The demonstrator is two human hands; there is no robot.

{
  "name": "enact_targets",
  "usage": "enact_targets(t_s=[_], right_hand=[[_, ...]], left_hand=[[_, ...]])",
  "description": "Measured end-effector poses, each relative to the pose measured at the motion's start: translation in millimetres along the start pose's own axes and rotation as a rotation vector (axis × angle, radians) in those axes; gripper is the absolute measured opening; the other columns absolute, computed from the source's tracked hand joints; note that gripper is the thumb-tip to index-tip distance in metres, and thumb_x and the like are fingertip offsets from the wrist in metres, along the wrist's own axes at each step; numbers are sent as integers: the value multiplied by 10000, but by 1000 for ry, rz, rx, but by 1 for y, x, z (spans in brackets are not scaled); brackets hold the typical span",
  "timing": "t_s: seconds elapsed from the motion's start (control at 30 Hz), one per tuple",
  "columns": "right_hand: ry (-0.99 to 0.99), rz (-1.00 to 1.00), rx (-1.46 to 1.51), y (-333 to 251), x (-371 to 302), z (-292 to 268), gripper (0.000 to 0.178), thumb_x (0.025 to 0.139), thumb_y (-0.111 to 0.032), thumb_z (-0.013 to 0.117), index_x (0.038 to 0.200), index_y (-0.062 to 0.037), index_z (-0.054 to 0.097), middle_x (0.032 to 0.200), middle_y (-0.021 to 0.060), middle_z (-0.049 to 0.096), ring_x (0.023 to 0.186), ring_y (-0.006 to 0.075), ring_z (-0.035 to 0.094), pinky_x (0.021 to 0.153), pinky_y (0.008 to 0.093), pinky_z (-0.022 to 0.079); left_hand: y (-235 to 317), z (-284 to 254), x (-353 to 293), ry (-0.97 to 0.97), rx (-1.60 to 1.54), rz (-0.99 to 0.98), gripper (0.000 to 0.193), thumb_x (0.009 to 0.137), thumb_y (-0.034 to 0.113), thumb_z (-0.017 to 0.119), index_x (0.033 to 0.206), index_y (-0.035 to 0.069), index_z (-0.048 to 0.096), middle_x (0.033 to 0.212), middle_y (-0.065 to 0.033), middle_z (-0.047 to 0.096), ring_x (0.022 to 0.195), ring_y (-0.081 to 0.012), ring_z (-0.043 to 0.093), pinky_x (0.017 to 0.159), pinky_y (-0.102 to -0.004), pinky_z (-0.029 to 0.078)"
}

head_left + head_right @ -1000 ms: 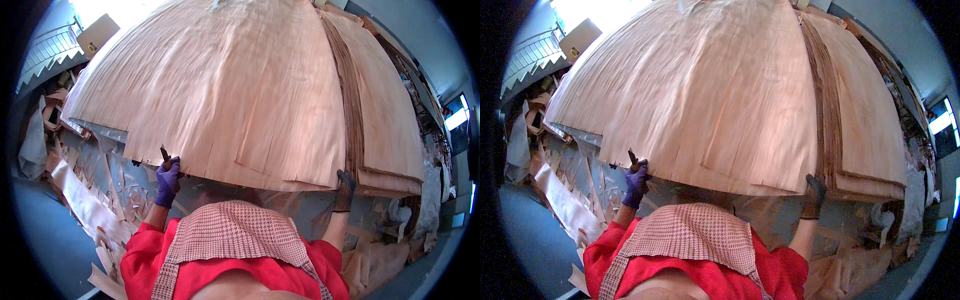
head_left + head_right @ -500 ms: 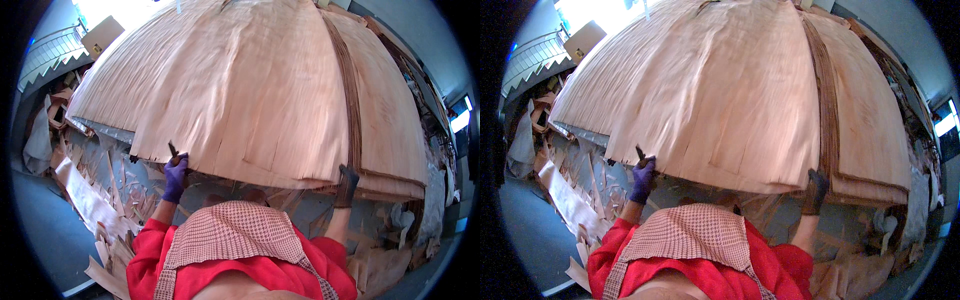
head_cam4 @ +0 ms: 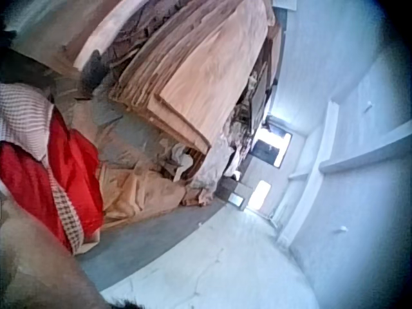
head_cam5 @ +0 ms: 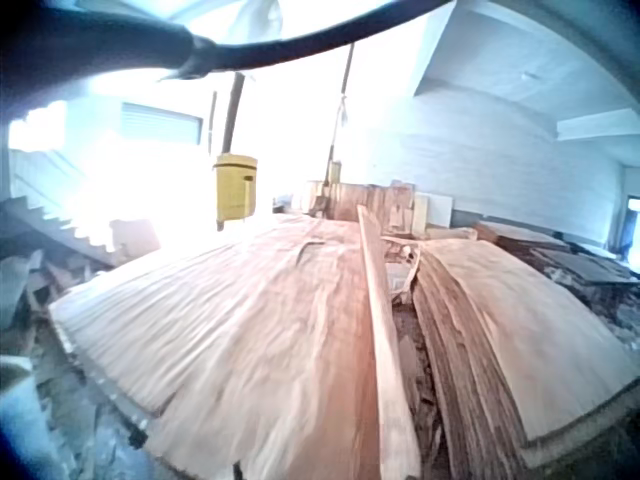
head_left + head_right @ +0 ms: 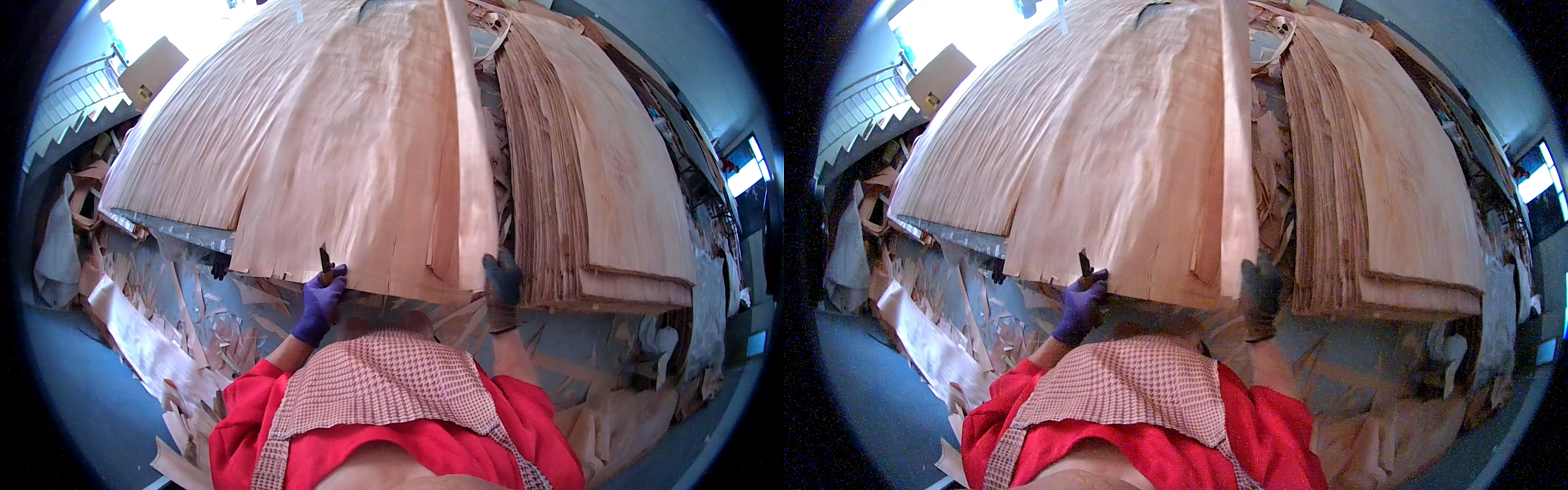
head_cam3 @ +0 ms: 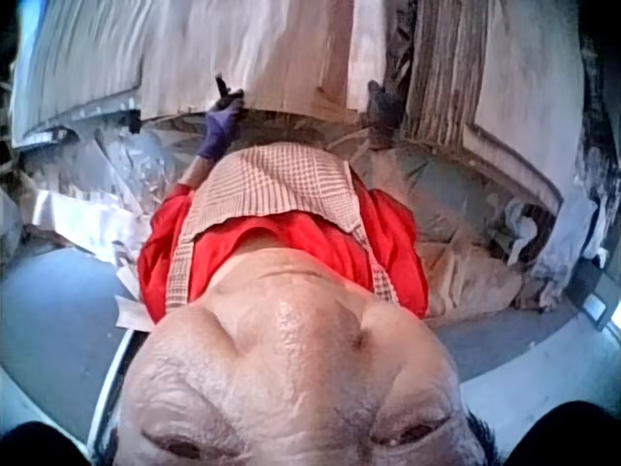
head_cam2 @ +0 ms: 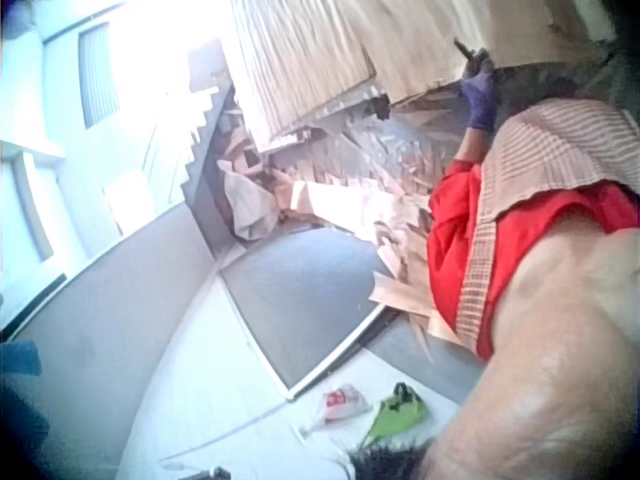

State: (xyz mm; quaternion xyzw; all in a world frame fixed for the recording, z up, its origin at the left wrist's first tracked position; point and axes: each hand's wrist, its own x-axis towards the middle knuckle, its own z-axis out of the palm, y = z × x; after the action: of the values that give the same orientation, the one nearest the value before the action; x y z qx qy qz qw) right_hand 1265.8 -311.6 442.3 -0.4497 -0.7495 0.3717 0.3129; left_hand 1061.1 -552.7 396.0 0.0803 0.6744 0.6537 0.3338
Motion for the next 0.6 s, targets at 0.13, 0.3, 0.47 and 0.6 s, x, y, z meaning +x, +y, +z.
enact_targets(t_s=[0.13,0.3,0.47,0.6], right_hand=[[-60,21,-70,20,-11,58,399,744,-234,538,1075,-13,507,959,198,581,882,343,561,748,383,446],[-154,76,294,21,-32,97,400,749,-174,563,1106,-11,487,977,167,584,863,247,578,731,327,454],[-406,447,618,-9,-87,40,254,781,-171,548,942,26,532,819,68,521,648,142,504,562,241,419],[-264,759,513,-10,-105,-2,182,761,-179,583,851,-21,574,606,0,490,440,88,436,382,194,324]], left_hand=[[56,-10,-23,-293,23,-287,286,811,114,538,1067,-14,541,815,-50,603,679,-86,555,615,-226,450],[70,-41,30,-21,554,448,275,811,138,554,1055,11,549,728,-58,615,637,-144,587,584,-258,456],[78,-35,108,266,1050,1000,204,729,81,541,930,48,553,909,-102,583,859,-291,547,731,-393,426],[47,-28,137,304,1317,1005,225,734,144,528,941,58,551,1021,-116,553,996,-291,498,827,-417,381]])
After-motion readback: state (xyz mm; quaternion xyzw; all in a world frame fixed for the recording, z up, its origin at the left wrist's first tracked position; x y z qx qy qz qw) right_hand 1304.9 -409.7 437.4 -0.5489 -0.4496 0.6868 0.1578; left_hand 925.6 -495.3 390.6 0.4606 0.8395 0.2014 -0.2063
